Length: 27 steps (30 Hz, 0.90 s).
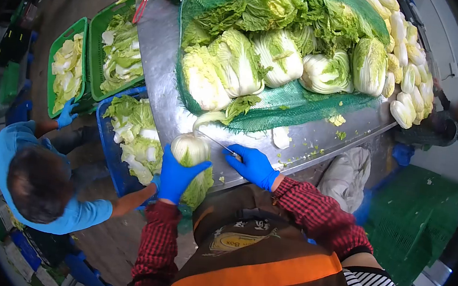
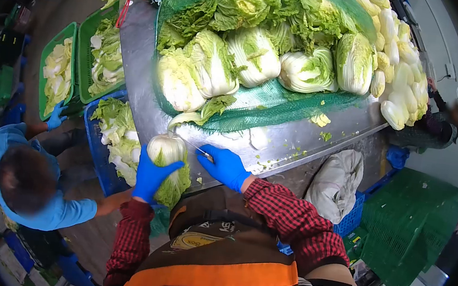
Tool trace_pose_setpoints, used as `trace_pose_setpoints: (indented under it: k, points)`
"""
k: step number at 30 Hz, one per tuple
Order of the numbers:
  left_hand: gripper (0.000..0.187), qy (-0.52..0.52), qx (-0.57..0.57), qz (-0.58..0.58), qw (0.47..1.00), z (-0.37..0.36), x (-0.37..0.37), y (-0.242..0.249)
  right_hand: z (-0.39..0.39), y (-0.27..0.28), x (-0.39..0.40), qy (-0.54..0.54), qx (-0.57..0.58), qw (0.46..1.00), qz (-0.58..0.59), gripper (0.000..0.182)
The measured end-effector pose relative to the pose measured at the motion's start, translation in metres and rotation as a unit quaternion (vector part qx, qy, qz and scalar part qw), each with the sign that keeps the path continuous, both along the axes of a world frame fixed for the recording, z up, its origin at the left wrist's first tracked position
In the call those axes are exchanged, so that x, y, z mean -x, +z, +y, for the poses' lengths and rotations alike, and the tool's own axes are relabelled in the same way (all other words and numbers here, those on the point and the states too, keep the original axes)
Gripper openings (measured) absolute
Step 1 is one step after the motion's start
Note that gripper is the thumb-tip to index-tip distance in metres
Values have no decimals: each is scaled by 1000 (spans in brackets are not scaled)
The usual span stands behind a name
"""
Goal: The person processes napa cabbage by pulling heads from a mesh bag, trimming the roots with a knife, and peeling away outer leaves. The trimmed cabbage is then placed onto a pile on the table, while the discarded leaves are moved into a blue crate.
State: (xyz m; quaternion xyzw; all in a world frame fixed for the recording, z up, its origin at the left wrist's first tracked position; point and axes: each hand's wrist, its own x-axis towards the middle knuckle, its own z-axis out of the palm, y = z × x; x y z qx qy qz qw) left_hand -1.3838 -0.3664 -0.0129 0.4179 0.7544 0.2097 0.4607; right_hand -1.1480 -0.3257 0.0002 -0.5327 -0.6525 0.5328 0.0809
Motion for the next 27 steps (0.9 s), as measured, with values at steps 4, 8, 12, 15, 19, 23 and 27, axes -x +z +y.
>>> trace_pose_setpoints:
  k: [4,8,12,15,19,23,27]
  points:
    - [106,-61,-99,143,983,-7,-7,-3,8,-3,5,-2,-37,999,-11,25]
    - [106,-108,-89,232,962,-16,-24,1,5,-6,6,52,-63,995,-52,23]
    - [106,-93,-51,281,954,-9,-33,1,0,-13,14,72,-112,989,-60,20]
    - [105,-95,-25,282,954,-7,-35,5,-5,-10,21,77,-153,983,-68,17]
    - [104,-88,-28,288,953,-9,-36,-1,-7,-16,22,124,-175,971,-102,11]
    - [103,-80,-18,287,954,-8,-36,0,-14,-29,24,148,-169,968,-113,14]
    - [102,-75,-23,278,957,-6,-35,1,-12,-35,28,163,-188,959,-137,16]
